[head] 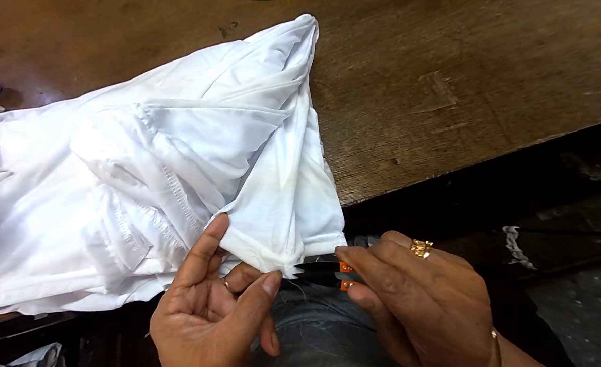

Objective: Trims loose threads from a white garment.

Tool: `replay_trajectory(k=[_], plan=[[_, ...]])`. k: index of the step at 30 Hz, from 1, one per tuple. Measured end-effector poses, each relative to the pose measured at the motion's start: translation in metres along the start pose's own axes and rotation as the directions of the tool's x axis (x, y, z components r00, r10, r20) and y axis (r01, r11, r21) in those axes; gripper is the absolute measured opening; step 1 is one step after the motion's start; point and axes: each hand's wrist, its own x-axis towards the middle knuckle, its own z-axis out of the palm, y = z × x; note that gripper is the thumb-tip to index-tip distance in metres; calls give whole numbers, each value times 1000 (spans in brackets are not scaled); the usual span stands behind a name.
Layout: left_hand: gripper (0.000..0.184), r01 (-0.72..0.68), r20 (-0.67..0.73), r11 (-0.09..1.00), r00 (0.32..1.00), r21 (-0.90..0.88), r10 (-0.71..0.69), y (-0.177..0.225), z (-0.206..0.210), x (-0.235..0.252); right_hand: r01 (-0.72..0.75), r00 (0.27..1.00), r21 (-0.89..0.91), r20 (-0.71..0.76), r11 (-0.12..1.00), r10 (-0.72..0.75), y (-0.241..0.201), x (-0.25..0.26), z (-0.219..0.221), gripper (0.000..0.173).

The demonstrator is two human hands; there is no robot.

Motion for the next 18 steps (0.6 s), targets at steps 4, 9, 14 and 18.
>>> replay_trajectory(k=[4,9,14,18], plan=[[74,-3,3,1000,1000,10,3,-1,0,0,-1,1000,-12,-17,1000,1,-2,1,5,36],[75,-36,10,999,999,34,36,-3,0,-1,-36,999,42,-11,998,37,-1,3,6,36],[55,-154,91,984,985,91,146,-3,2,-5,-164,981,430,-26,888,194,0,11,5,42],[36,-212,128,973,971,86,200,-6,-1,-3,-107,982,505,-84,857,172,-6,23,15,36]])
